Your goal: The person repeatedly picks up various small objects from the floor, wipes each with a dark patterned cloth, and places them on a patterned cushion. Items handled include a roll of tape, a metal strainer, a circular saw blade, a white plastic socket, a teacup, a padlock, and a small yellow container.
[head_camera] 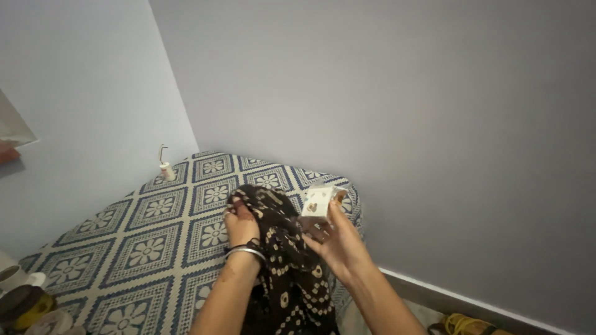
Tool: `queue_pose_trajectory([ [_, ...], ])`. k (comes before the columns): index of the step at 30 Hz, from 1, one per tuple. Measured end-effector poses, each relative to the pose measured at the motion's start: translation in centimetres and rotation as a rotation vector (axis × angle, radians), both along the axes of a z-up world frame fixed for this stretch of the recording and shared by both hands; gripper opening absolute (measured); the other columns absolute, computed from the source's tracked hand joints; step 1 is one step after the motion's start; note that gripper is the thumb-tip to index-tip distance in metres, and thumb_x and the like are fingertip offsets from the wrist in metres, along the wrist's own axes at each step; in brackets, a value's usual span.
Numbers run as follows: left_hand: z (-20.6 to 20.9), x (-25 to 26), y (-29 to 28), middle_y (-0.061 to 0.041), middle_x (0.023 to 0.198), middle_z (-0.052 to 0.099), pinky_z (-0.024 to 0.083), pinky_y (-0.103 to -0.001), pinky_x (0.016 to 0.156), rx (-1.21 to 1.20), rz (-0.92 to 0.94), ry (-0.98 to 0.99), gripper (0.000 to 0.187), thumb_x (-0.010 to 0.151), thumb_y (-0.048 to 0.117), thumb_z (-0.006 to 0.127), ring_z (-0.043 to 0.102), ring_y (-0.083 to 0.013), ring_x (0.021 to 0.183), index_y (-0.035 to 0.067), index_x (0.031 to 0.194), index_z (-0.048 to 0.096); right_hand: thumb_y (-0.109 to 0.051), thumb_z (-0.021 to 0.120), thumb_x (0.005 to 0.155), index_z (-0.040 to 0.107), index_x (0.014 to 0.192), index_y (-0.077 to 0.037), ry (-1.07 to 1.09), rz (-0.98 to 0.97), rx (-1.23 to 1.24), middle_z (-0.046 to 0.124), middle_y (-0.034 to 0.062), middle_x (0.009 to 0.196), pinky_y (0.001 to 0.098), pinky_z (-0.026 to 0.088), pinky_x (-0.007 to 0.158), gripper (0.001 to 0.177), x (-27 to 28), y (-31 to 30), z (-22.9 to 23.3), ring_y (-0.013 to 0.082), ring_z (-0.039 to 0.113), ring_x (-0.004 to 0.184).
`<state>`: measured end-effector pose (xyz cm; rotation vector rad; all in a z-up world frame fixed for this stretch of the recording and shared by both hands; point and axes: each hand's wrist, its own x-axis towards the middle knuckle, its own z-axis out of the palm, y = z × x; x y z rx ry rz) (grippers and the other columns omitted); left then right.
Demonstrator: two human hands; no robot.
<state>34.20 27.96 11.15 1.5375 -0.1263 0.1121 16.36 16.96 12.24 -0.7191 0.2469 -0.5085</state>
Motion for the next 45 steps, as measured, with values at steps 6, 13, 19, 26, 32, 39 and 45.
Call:
queue_pose_trajectory([
  [6, 4.3, -3.8, 2.0, -0.016, 0.113, 0.072, 0.055, -0.038, 0.092, -0.001, 0.013, -0.222, 0.06, 0.106, 0.051, 0.037, 0.073, -0.0287, 0.1, 0.002, 0.136, 0.051, -0.02, 0.068, 0.081, 0.047, 0.146, -0.018, 0.027, -0.021, -0.176, 0.055, 0.0139, 0.139, 0.0385, 0.061, 0.095, 0.068, -0.5, 0.8, 1.2, 0.0291, 0.059, 0.123],
  [13, 6.6, -5.7, 2.0, -0.013, 0.106, 0.074, 0.06, -0.042, 0.07, 0.288, -0.265, -0.389, 0.057, 0.1, 0.049, 0.042, 0.074, -0.0293, 0.082, 0.009, 0.137, 0.056, -0.017, 0.083, 0.08, 0.066, 0.126, -0.007, 0.317, -0.44, -1.168, 0.066, 0.013, 0.123, 0.0308, 0.061, 0.089, 0.05, -1.0, 1.4, 0.3, 0.0255, 0.074, 0.106],
  [19, 3.6, -6.2, 0.6, -0.017, 0.111, 0.077, 0.058, -0.036, 0.09, 0.259, -0.519, -0.599, 0.046, 0.101, 0.039, 0.058, 0.077, -0.0275, 0.101, 0.004, 0.13, 0.065, -0.001, 0.069, 0.078, 0.064, 0.133, -0.005, 0.183, -0.451, -1.147, 0.059, 0.0139, 0.137, 0.0348, 0.061, 0.088, 0.055, -0.8, 1.1, -0.8, 0.0283, 0.067, 0.116],
  [26, 1.4, -7.2, -0.6, -0.021, 0.129, 0.07, 0.051, -0.04, 0.102, 0.263, -0.43, -0.859, 0.041, 0.094, 0.033, 0.073, 0.066, -0.0343, 0.121, 0.003, 0.123, 0.07, 0.008, 0.065, 0.079, 0.045, 0.142, -0.006, 0.197, -0.33, -0.92, 0.065, 0.0143, 0.131, 0.0323, 0.06, 0.089, 0.068, -1.0, 2.6, 0.4, 0.0248, 0.07, 0.113],
  [32, 3.1, -9.1, 0.0, -0.021, 0.116, 0.071, 0.053, -0.043, 0.092, 0.293, -0.235, -0.618, 0.047, 0.099, 0.043, 0.058, 0.069, -0.0372, 0.107, 0.002, 0.12, 0.069, 0.012, 0.058, 0.084, 0.055, 0.135, 0.001, 0.022, -0.354, -0.937, 0.067, 0.0166, 0.133, 0.029, 0.059, 0.092, 0.052, 0.4, 2.2, -0.6, 0.023, 0.071, 0.116],
  [39, 2.2, -7.9, -1.4, -0.028, 0.102, 0.072, 0.055, -0.045, 0.083, 0.207, -0.006, -0.465, 0.053, 0.105, 0.043, 0.048, 0.072, -0.0409, 0.095, -0.003, 0.123, 0.065, 0.008, 0.061, 0.085, 0.061, 0.134, -0.001, 0.064, -0.319, -0.832, 0.07, 0.0124, 0.13, 0.0254, 0.06, 0.081, 0.049, 0.6, 3.3, 0.4, 0.0193, 0.075, 0.104],
  [45, 2.0, -7.5, -2.8, -0.025, 0.105, 0.074, 0.055, -0.044, 0.081, 0.049, 0.134, -0.313, 0.055, 0.103, 0.045, 0.048, 0.073, -0.0396, 0.093, -0.003, 0.123, 0.066, 0.01, 0.063, 0.084, 0.062, 0.133, -0.002, 0.062, -0.354, -0.772, 0.069, 0.0116, 0.131, 0.0268, 0.061, 0.084, 0.05, 0.9, 3.7, 0.6, 0.0212, 0.075, 0.105],
])
